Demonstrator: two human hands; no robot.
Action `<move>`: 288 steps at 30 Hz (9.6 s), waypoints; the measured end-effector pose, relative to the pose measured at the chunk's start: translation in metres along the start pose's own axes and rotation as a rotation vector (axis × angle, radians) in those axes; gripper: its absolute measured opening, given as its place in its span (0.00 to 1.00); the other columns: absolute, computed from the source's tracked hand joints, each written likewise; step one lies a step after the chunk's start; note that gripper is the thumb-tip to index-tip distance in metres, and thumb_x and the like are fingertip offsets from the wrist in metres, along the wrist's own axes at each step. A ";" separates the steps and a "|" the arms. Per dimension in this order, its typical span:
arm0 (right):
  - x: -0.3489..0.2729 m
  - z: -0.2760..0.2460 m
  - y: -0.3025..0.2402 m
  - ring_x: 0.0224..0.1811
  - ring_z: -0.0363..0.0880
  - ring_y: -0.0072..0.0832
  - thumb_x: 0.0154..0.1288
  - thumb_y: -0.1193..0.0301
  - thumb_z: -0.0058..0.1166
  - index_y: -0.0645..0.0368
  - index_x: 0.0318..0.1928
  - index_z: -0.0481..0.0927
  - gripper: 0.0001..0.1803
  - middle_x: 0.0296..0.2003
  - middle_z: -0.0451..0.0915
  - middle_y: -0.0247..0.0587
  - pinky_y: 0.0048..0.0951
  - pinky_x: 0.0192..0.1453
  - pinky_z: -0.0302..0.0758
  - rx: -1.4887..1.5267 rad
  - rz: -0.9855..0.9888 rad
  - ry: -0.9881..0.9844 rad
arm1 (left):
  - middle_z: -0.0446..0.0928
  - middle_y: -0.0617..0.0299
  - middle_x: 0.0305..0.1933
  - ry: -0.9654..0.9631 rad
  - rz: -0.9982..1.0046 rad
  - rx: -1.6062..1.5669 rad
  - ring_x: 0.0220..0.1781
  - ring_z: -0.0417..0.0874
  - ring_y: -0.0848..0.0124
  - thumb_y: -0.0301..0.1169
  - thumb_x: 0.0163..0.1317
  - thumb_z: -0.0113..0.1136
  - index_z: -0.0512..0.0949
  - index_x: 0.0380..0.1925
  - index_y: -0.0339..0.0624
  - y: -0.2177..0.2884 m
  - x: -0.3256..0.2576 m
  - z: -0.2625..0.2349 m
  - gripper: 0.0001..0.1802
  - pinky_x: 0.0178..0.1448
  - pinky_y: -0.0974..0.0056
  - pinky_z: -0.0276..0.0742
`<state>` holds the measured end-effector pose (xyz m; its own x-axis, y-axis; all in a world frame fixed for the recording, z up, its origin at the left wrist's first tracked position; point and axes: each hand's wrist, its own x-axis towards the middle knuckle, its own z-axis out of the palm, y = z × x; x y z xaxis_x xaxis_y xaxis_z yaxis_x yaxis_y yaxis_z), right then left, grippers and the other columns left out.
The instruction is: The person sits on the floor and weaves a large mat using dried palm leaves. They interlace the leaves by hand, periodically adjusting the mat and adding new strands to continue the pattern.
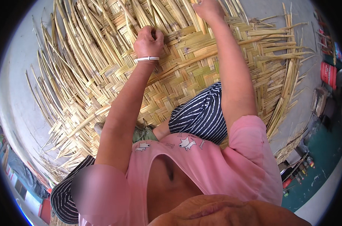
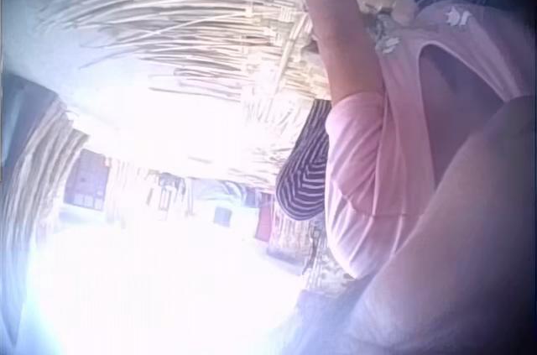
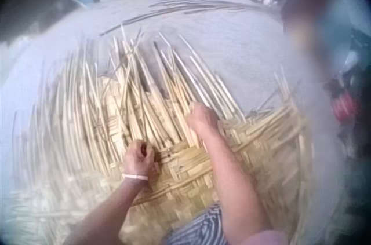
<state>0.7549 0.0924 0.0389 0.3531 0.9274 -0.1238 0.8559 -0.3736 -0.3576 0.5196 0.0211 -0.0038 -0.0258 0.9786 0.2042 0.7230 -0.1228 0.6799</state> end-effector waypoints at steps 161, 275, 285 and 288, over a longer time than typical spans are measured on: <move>0.061 -0.032 0.059 0.32 0.77 0.24 0.59 0.63 0.73 0.62 0.36 0.84 0.15 0.29 0.82 0.35 0.37 0.35 0.74 0.509 -0.413 -0.279 | 0.85 0.54 0.30 -0.076 -0.425 -0.849 0.24 0.86 0.69 0.26 0.65 0.66 0.81 0.46 0.27 0.116 0.032 0.088 0.14 0.26 0.67 0.80; 0.053 -0.075 0.050 0.43 0.83 0.48 0.66 0.66 0.58 0.52 0.44 0.83 0.08 0.36 0.82 0.46 0.47 0.48 0.80 -0.825 -0.504 -0.646 | 0.65 0.63 0.79 -0.279 0.555 0.415 0.82 0.59 0.60 0.49 0.74 0.50 0.69 0.73 0.51 0.076 -0.020 0.072 0.31 0.81 0.39 0.49; 0.018 -0.066 0.055 0.51 0.86 0.44 0.74 0.58 0.54 0.54 0.49 0.86 0.16 0.45 0.88 0.46 0.50 0.53 0.80 -0.539 -0.435 -0.396 | 0.59 0.64 0.82 -0.520 0.471 0.346 0.85 0.53 0.61 0.47 0.79 0.41 0.65 0.76 0.48 0.076 -0.017 0.063 0.30 0.85 0.41 0.43; 0.016 -0.059 0.067 0.51 0.87 0.45 0.70 0.64 0.55 0.54 0.47 0.88 0.13 0.45 0.89 0.48 0.49 0.56 0.80 -0.521 -0.385 -0.352 | 0.63 0.63 0.81 -0.525 0.487 0.325 0.83 0.57 0.60 0.46 0.77 0.45 0.67 0.74 0.50 0.084 -0.016 0.063 0.29 0.84 0.42 0.46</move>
<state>0.8407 0.0813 0.0676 -0.0756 0.9136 -0.3995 0.9942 0.0997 0.0398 0.6247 0.0054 0.0054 0.6172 0.7867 0.0117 0.7367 -0.5831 0.3424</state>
